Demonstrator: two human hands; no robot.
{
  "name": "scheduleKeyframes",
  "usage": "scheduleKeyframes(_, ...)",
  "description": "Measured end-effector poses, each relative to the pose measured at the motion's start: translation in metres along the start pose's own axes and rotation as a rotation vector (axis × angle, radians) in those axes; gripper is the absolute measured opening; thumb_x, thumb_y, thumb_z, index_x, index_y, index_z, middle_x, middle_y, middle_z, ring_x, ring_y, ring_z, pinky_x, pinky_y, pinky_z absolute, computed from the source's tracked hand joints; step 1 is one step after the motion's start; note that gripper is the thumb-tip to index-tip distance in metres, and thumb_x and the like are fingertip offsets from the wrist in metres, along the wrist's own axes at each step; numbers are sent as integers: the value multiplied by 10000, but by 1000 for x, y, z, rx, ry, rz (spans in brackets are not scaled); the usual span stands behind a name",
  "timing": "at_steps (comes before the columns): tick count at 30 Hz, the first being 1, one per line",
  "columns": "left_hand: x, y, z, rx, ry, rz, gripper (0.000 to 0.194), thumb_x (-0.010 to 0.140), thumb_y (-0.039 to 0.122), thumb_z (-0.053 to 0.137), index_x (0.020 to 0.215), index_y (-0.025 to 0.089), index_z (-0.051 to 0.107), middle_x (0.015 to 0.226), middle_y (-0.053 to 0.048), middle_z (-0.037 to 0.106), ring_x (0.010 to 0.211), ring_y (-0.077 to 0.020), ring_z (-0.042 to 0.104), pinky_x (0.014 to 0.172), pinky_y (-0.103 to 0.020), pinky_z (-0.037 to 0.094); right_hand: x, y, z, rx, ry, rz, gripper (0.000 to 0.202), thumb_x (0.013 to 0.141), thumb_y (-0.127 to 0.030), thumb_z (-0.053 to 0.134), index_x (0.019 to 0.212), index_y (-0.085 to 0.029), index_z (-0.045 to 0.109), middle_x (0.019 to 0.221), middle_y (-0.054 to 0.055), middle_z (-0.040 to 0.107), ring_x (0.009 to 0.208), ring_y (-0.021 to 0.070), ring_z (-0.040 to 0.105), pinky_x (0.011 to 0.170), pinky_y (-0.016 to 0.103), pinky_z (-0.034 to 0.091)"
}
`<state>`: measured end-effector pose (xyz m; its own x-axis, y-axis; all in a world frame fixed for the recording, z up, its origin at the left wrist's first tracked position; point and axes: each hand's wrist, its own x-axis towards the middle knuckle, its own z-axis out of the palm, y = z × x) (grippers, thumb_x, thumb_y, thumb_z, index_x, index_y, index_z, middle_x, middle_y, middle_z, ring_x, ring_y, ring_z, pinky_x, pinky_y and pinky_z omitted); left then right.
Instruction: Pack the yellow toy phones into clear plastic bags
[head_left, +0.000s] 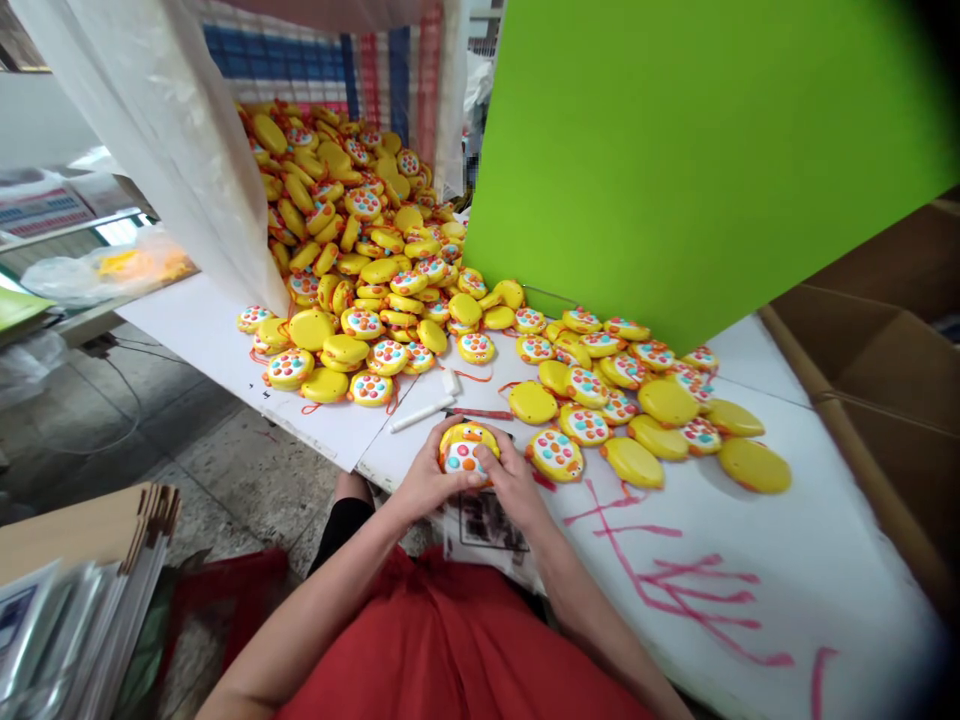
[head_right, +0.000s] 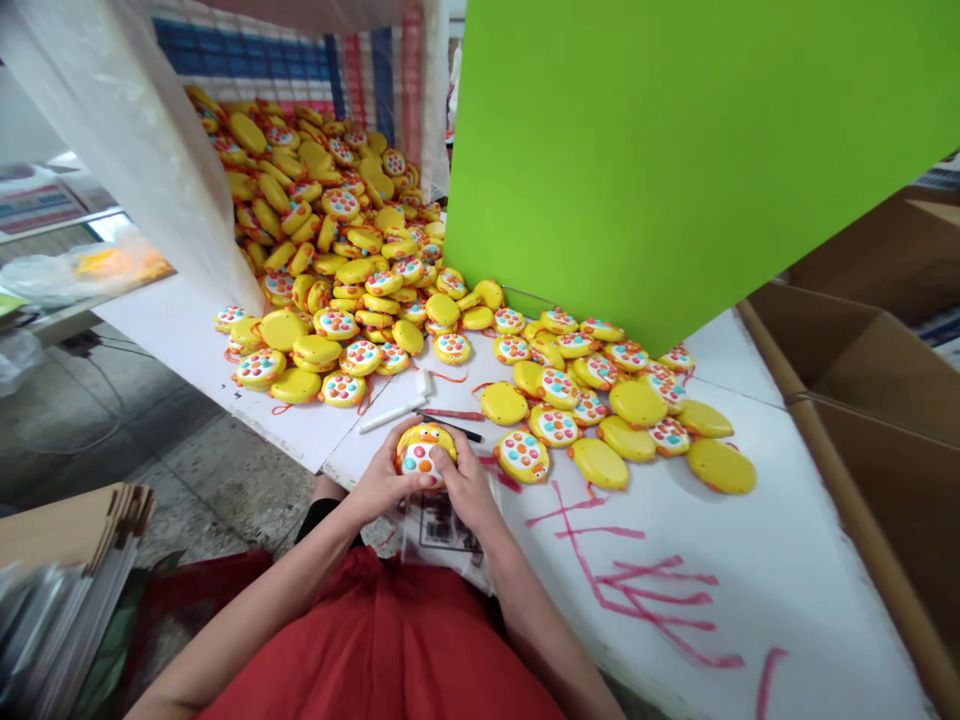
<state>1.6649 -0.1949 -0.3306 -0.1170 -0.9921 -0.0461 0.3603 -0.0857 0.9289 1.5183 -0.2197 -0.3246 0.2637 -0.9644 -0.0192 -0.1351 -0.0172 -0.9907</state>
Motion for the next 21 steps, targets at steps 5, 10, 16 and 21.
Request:
scheduleKeyframes(5,4,4,2,146,174,17,412,709,412,711,1014,173,571,863,-17,608,734,-134,552,668,-241,463,-4,2,0,-20,-87,-44,454,906,-497,443,1289,-259,496,1338,41,540,1242,221,487,1063,384,390)
scheduleKeyframes(10,2,12,-4,176,48,-20,390,693,322,687,1023,163,552,868,-5,606,751,-127,546,704,-238,456,-9,0,-1,-53,-114,-68,475,906,-485,463,1318,-249,487,1339,51,543,1241,226,487,1076,400,377)
scheduleKeyframes(16,0,13,-10,28,-22,-59,415,702,295,644,1085,172,539,966,-23,619,824,-148,575,719,-243,475,-10,-2,-4,-32,-126,-47,473,920,-488,441,1339,-274,480,1384,40,512,1269,231,468,1074,409,383)
scheduleKeyframes(21,-1,12,-14,97,-113,-55,819,638,307,786,1348,207,389,1142,-73,579,944,-184,588,804,-285,494,-8,-1,-5,-10,-119,-29,496,909,-510,453,1348,-281,480,1393,40,506,1262,230,479,1064,406,399)
